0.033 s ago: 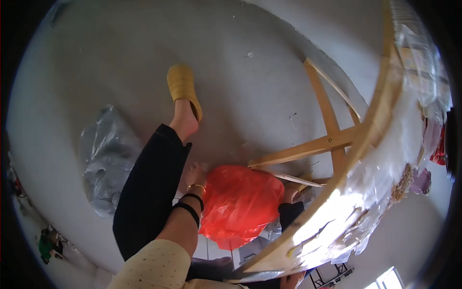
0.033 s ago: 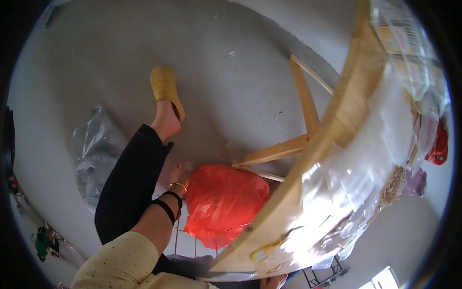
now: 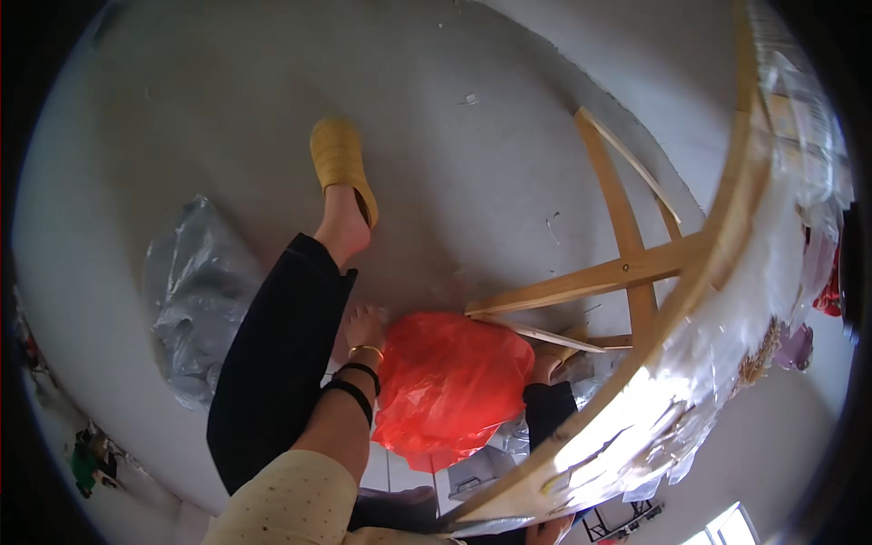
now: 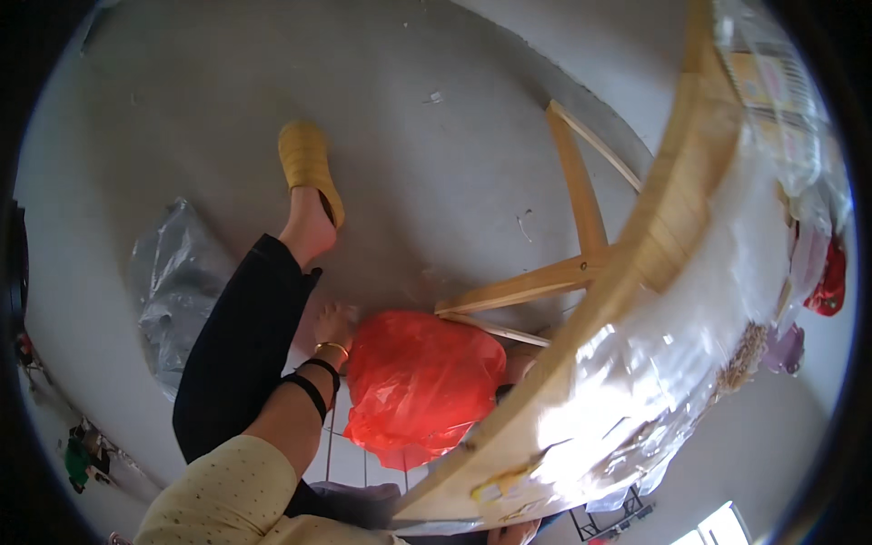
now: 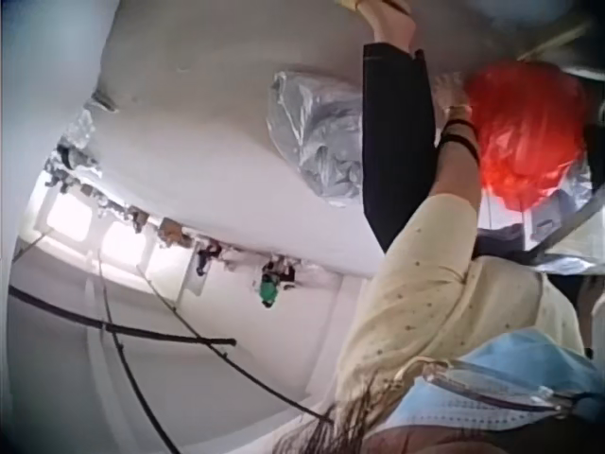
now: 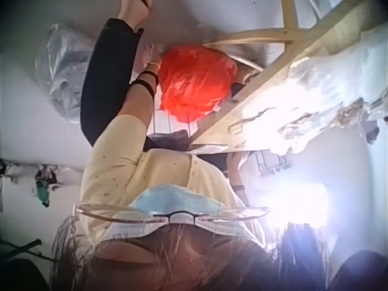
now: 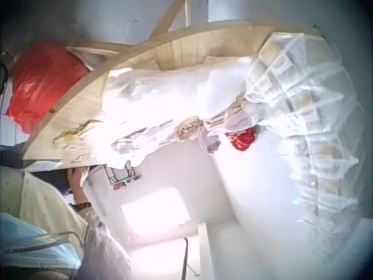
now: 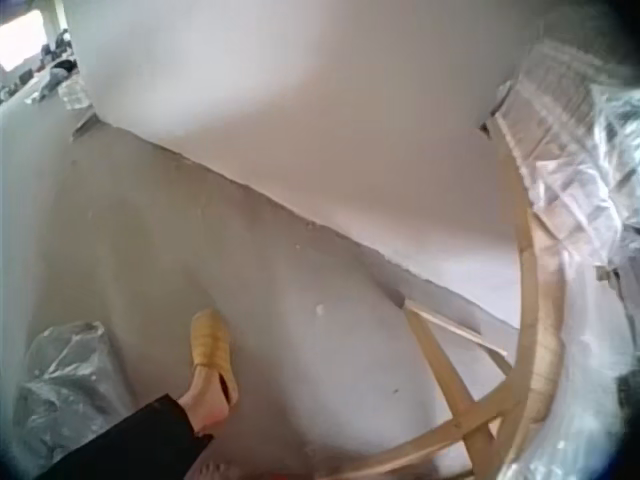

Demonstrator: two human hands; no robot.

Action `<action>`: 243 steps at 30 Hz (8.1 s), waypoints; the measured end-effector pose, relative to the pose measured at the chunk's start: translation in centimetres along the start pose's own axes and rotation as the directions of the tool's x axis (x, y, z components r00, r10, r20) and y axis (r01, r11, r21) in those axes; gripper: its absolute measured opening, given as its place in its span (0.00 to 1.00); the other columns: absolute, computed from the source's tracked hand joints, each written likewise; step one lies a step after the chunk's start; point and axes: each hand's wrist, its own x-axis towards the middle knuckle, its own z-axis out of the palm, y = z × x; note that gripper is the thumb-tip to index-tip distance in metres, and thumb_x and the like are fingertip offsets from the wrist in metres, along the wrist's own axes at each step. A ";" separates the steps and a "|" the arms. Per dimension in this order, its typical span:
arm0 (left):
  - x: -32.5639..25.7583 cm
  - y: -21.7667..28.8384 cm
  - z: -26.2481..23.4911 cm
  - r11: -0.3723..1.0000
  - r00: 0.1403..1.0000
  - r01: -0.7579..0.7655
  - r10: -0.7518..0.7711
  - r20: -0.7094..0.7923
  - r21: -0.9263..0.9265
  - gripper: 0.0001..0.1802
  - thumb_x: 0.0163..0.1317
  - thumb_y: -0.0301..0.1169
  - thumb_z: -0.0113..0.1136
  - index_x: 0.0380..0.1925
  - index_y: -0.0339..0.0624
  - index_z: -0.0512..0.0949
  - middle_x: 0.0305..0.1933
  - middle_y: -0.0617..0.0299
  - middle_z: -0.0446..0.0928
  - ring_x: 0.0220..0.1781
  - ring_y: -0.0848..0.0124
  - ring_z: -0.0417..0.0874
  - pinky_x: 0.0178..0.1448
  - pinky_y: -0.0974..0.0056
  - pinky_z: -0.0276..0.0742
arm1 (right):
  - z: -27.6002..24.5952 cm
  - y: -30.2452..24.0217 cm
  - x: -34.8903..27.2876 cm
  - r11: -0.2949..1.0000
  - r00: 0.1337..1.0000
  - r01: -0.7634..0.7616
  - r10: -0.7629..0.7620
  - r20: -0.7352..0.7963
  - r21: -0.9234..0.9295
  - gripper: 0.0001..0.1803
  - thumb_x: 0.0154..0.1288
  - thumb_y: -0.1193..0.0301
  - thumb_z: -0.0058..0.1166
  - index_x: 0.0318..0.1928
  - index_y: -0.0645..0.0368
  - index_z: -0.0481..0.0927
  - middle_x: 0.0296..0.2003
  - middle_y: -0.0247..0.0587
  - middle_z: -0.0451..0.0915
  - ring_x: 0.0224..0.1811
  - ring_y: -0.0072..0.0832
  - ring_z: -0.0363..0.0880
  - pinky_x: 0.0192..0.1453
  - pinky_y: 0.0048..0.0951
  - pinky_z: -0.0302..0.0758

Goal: The person sits at a table and repeatedly places small yellow packets into clear plastic bags. They then seal the bags and place them into a pile. The person also handles a red plastic bag and a stack of pre-packaged items.

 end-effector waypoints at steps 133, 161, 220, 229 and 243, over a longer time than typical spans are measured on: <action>-43.4 10.4 -26.0 0.316 0.551 -0.695 0.811 -0.196 -0.646 0.15 0.56 0.22 0.66 0.43 0.36 0.76 0.35 0.61 0.80 0.34 0.79 0.80 0.38 0.73 0.77 | -4.9 -1.4 1.9 0.154 0.769 0.482 0.398 -0.500 0.863 0.07 0.64 0.71 0.55 0.38 0.64 0.77 0.27 0.41 0.82 0.29 0.27 0.81 0.35 0.28 0.74; -38.9 10.5 -20.2 0.297 0.215 -0.721 0.955 -0.205 0.626 0.44 0.60 0.51 0.57 0.70 0.43 0.52 0.76 0.48 0.44 0.78 0.52 0.42 0.77 0.43 0.36 | -3.9 -7.5 2.4 0.731 0.781 0.302 0.179 -0.598 0.612 0.19 0.53 0.65 0.64 0.45 0.56 0.78 0.43 0.43 0.78 0.47 0.40 0.74 0.49 0.39 0.70; -46.4 13.7 -25.5 -0.121 0.709 -0.032 0.696 -0.108 -0.992 0.12 0.58 0.38 0.68 0.40 0.52 0.78 0.37 0.75 0.78 0.40 0.80 0.77 0.43 0.71 0.73 | -11.0 -6.2 -3.8 -0.241 0.903 0.401 -0.061 -0.426 0.884 0.08 0.67 0.73 0.54 0.42 0.65 0.79 0.35 0.36 0.81 0.39 0.19 0.78 0.47 0.22 0.73; -47.4 11.2 -25.5 0.112 0.660 -0.278 0.744 -0.105 -0.954 0.12 0.57 0.40 0.69 0.35 0.47 0.81 0.33 0.71 0.80 0.32 0.82 0.79 0.36 0.77 0.74 | -11.6 -5.9 -4.3 -0.269 0.865 0.452 -0.102 -0.492 0.851 0.05 0.67 0.75 0.54 0.39 0.64 0.77 0.34 0.33 0.80 0.39 0.19 0.78 0.46 0.21 0.73; -47.6 10.7 -25.1 0.004 0.632 -0.332 0.743 -0.219 -0.943 0.11 0.59 0.39 0.67 0.36 0.46 0.83 0.31 0.72 0.80 0.31 0.83 0.78 0.33 0.77 0.70 | -11.5 -7.6 -5.7 -0.240 0.853 0.515 0.046 -0.520 0.823 0.06 0.65 0.78 0.56 0.42 0.65 0.75 0.36 0.34 0.80 0.39 0.17 0.78 0.46 0.19 0.73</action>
